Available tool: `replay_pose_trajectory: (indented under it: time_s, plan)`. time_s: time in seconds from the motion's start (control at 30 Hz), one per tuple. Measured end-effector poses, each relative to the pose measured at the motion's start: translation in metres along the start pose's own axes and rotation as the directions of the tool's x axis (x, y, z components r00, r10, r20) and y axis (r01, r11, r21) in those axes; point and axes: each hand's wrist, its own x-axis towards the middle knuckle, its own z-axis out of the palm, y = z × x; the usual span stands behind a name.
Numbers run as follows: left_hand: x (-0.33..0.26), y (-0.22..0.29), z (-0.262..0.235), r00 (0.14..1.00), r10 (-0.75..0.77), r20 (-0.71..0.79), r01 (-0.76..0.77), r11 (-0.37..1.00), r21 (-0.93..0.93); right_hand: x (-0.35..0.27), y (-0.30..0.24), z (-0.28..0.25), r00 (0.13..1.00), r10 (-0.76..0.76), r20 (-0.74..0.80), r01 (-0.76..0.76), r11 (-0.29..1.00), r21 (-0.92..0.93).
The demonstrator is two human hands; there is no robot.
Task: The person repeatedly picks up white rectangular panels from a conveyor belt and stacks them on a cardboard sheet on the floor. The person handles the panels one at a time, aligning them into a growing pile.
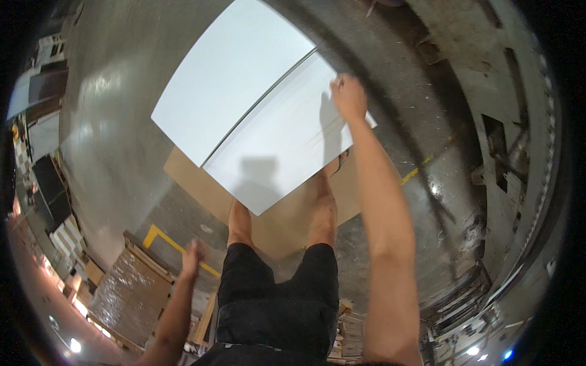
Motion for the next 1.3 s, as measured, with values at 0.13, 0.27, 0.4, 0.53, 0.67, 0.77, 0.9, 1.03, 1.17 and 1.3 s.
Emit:
replay_pose_trajectory:
  time_s: [0.13, 0.27, 0.4, 0.53, 0.67, 0.77, 0.9, 1.03, 1.17, 1.3]
  plan:
    - [0.162, 0.098, 0.056, 0.941, 0.219, -0.258, -0.213, 0.976, 0.052, 0.088, -0.037, 0.048, 0.998, -0.066, -0.025, 0.065, 0.996, -0.057]
    - [0.238, 0.16, 0.108, 0.952, 0.142, -0.272, -0.168, 0.983, -0.075, 0.122, -0.036, 0.082, 0.984, -0.115, -0.136, 0.079, 0.967, -0.243]
    - [0.238, 0.164, 0.125, 0.887, 0.19, -0.421, -0.197, 0.98, 0.028, 0.109, -0.041, 0.083, 0.992, -0.073, -0.106, 0.058, 0.989, -0.137]
    - [0.249, 0.141, 0.112, 0.863, 0.308, -0.401, -0.333, 0.943, 0.01, 0.099, -0.033, 0.086, 0.986, -0.123, -0.114, 0.106, 0.984, -0.146]
    - [0.254, 0.132, 0.104, 0.878, 0.323, -0.354, -0.341, 0.94, 0.012, 0.091, -0.031, 0.076, 0.986, -0.146, -0.083, 0.131, 0.978, -0.162]
    - [0.251, 0.129, 0.104, 0.887, 0.283, -0.364, -0.342, 0.933, -0.109, 0.085, -0.003, 0.061, 0.996, -0.081, -0.048, 0.079, 0.996, -0.051]
    - [0.25, 0.078, 0.11, 0.977, 0.117, -0.181, -0.186, 0.879, -0.439, 0.069, 0.053, 0.038, 0.976, 0.106, 0.189, -0.085, 0.99, -0.116]
    - [0.237, 0.047, 0.17, 0.999, 0.038, -0.035, -0.051, 0.809, -0.585, 0.064, 0.08, 0.042, 0.887, 0.319, 0.333, -0.305, 0.948, -0.094]
    - [0.226, 0.059, 0.178, 0.999, -0.04, 0.004, 0.03, 0.686, -0.727, 0.052, 0.07, 0.048, 0.902, 0.32, 0.289, -0.321, 0.946, -0.045]
    - [0.236, 0.045, 0.175, 0.997, -0.072, 0.042, 0.079, 0.671, -0.737, 0.04, 0.062, 0.039, 0.904, 0.33, 0.27, -0.325, 0.944, -0.066]
